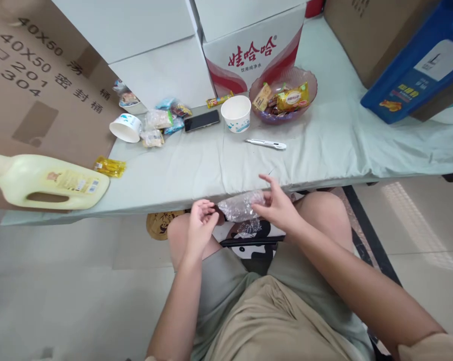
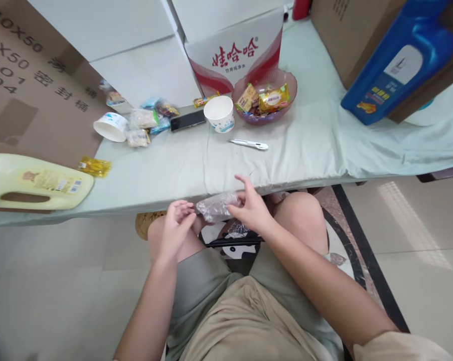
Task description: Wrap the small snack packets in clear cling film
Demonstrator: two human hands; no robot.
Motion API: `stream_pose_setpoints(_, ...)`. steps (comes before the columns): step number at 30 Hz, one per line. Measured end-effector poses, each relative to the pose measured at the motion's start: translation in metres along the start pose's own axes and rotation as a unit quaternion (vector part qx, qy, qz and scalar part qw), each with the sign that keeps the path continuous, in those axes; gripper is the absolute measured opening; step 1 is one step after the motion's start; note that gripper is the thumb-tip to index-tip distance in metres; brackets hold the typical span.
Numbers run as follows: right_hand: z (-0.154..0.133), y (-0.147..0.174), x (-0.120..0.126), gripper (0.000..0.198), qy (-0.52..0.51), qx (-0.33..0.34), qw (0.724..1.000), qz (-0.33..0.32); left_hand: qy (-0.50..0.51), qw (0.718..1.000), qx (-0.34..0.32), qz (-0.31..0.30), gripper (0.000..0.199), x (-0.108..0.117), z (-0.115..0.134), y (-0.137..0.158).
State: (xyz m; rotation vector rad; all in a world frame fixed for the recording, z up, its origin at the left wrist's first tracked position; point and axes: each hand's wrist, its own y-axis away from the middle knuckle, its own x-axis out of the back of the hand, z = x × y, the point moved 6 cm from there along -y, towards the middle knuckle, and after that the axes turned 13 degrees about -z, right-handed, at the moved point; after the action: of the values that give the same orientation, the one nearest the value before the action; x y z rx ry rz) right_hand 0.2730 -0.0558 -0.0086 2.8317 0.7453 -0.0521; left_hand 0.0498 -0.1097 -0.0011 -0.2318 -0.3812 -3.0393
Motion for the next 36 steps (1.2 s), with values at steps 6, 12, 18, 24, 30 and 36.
stream_pose_setpoints(6,-0.002,-0.023,0.002,0.026,-0.067,0.099,0.992,0.034,-0.04,0.998,-0.02,-0.046,0.025,-0.03,0.022,-0.025)
stream_pose_setpoints(12,0.017,-0.016,-0.011,0.029,-0.136,0.114,0.983,-0.045,0.011,0.987,0.001,-0.157,0.055,-0.08,0.019,-0.04)
stream_pose_setpoints(18,0.012,-0.024,0.022,0.029,-0.147,0.109,0.983,0.029,-0.01,0.994,-0.09,-0.055,0.039,-0.063,0.046,-0.078)
stream_pose_setpoints(24,0.014,-0.033,0.031,0.028,-0.132,0.052,0.989,0.044,0.111,0.984,-0.106,0.087,0.032,-0.021,0.092,-0.175)
stream_pose_setpoints(30,0.008,-0.045,0.027,0.025,-0.139,0.049,0.989,0.024,-0.06,0.984,-0.122,0.116,0.022,-0.026,0.149,-0.26)
stream_pose_setpoints(36,0.007,-0.053,0.025,0.022,-0.105,0.036,0.994,0.02,-0.546,0.821,-0.151,0.063,0.015,-0.077,0.184,-0.291)
